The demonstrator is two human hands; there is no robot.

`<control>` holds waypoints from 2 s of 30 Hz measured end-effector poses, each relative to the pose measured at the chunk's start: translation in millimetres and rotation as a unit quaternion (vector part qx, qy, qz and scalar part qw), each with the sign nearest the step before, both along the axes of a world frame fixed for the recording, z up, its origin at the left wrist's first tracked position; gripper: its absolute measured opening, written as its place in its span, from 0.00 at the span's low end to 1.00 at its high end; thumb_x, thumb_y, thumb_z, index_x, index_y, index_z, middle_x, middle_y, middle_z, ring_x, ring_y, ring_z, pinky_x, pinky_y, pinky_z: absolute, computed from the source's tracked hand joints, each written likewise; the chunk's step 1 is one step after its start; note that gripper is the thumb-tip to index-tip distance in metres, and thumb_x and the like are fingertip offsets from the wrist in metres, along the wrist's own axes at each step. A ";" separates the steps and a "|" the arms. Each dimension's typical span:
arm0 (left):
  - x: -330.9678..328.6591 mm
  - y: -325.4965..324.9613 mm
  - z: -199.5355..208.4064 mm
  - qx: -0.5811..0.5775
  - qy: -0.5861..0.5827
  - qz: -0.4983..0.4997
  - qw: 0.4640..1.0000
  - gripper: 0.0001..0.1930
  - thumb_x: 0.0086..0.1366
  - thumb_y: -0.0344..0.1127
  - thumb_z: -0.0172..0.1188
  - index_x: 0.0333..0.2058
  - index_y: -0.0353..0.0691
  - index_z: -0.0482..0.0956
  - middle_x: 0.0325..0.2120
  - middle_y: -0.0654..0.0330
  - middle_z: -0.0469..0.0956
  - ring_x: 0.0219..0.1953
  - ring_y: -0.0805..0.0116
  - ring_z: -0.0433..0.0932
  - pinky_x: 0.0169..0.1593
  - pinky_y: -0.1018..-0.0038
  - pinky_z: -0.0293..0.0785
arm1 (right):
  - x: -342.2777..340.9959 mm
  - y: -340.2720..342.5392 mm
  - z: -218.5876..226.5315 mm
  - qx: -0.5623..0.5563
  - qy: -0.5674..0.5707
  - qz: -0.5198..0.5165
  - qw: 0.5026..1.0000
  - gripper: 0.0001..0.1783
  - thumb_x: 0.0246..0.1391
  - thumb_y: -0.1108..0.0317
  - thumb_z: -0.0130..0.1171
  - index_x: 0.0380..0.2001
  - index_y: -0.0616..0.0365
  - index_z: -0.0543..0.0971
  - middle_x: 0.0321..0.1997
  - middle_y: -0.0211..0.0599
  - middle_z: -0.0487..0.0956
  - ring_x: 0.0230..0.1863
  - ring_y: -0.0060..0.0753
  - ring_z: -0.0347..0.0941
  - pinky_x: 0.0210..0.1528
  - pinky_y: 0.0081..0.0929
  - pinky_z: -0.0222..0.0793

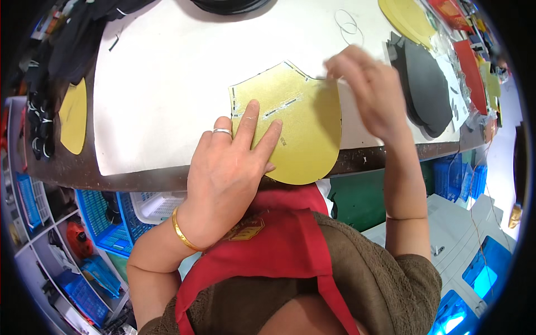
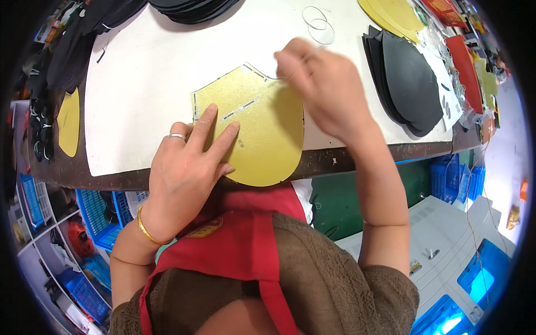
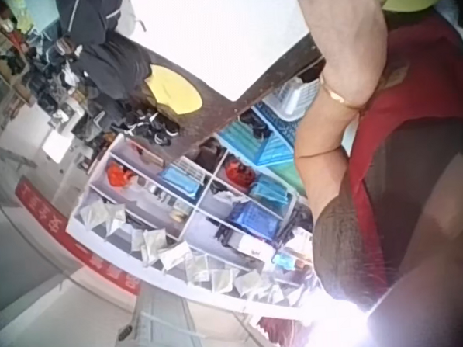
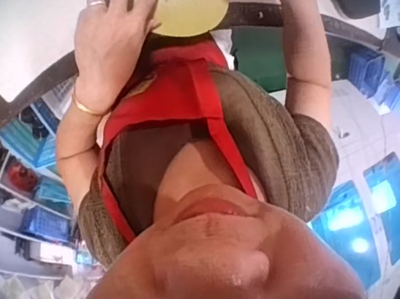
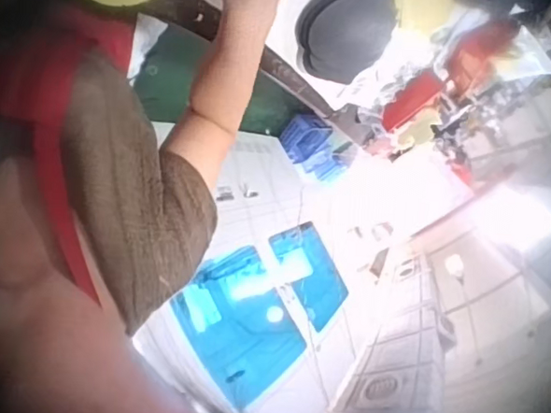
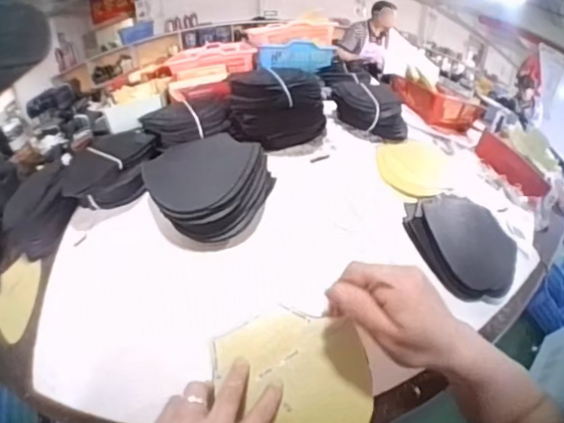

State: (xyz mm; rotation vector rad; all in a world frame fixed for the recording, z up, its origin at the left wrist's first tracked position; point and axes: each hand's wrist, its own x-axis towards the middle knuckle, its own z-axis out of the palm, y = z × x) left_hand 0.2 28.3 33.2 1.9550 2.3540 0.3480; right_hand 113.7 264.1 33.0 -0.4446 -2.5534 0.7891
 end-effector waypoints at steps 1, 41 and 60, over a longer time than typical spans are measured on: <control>1.5 -0.3 0.6 -0.003 0.004 -0.003 1.000 0.32 0.50 0.38 0.73 0.57 0.44 0.78 0.59 0.46 0.73 0.42 0.54 0.74 0.42 0.65 0.74 | 0.5 7.2 0.6 -0.044 0.044 0.003 0.998 0.16 0.70 0.60 0.51 0.38 0.61 0.81 0.30 0.38 0.83 0.25 0.34 0.77 0.33 0.30 0.73; -82.1 74.9 2.4 0.208 0.069 -0.199 0.955 0.15 0.55 0.26 0.62 0.43 0.40 0.83 0.32 0.59 0.78 0.36 0.59 0.80 0.38 0.65 0.80 | 188.7 122.2 22.6 -0.057 0.185 -0.372 0.908 0.15 0.67 0.62 0.60 0.49 0.62 0.83 0.42 0.28 0.82 0.43 0.16 0.75 0.48 0.15 0.67; 2.6 -18.3 -29.7 0.094 -0.056 0.057 0.992 0.32 0.53 0.43 0.74 0.55 0.34 0.78 0.59 0.47 0.73 0.61 0.44 0.70 0.61 0.55 0.69 | 17.9 -6.0 -27.4 -0.189 -0.079 -0.081 0.976 0.16 0.59 0.62 0.65 0.42 0.64 0.83 0.28 0.41 0.84 0.29 0.25 0.80 0.37 0.24 0.74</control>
